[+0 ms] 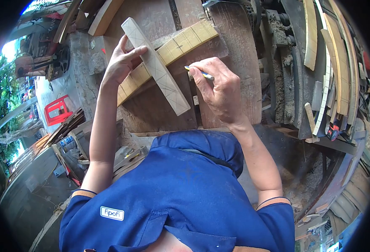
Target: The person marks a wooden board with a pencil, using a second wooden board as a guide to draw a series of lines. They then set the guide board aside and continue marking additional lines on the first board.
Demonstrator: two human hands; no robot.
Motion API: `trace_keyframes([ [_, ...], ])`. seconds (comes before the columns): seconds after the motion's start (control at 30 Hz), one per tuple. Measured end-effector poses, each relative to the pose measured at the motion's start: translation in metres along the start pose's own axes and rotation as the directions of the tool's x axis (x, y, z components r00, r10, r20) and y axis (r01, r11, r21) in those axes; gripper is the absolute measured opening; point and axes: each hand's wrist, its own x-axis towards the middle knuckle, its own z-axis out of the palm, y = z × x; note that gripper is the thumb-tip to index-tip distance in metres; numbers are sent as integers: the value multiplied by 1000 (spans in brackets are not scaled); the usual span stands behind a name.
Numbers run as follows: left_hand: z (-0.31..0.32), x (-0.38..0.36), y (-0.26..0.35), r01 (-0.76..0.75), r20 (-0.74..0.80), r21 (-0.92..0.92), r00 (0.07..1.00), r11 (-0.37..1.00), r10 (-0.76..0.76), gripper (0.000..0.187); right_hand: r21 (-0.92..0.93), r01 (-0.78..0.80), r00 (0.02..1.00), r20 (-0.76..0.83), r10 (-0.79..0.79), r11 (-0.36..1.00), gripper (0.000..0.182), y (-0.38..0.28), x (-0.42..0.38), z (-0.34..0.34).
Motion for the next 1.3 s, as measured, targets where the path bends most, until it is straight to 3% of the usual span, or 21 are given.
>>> trace_keyframes([
  [0.4, -1, -1, -3, -9, -20, 12, 1000, 1000, 9, 101, 12, 4, 1000, 6, -4, 1000, 14, -5, 7, 1],
  [0.5, -1, -2, -3, -17, -27, 62, 999, 998, 19, 89, 108, 3, 1000, 0, -3, 994, 18, -2, 18, 11],
  [0.6, -1, -2, -1, -11, -23, 68, 1000, 998, 13, 102, 162, -86, 995, 55, 78, 983, 19, 0, 32, 23],
  [0.63, -1, -2, -1, -31, 1, 51, 1000, 998, 30, 103, 139, -6, 1000, 17, 4, 990, 22, 4, 38, 30],
  [0.7, 0, -3, -1, -51, 22, 32, 998, 998, 50, 104, 130, -5, 999, 33, 1, 992, 24, 5, 50, 39],
  [0.77, 2, -5, -2, -64, -10, 71, 998, 995, 65, 87, 92, -38, 996, 78, 31, 995, 26, 8, 60, 47],
  [0.9, 0, -3, -6, -59, -28, 54, 998, 997, 60, 87, 56, 23, 998, 65, -26, 998, 23, 16, 70, 60],
  [1.0, 1, -4, -3, -62, -29, 57, 998, 996, 64, 89, 71, -11, 997, 77, 6, 997, 23, 16, 71, 61],
  [1.07, -1, -2, -3, -60, 19, 56, 998, 997, 59, 109, 42, 13, 997, 81, -17, 999, 24, 21, 71, 63],
  [1.3, -2, 0, -8, -68, -3, 67, 998, 995, 68, 109, 75, 30, 993, 116, -39, 997, 21, 15, 72, 58],
])
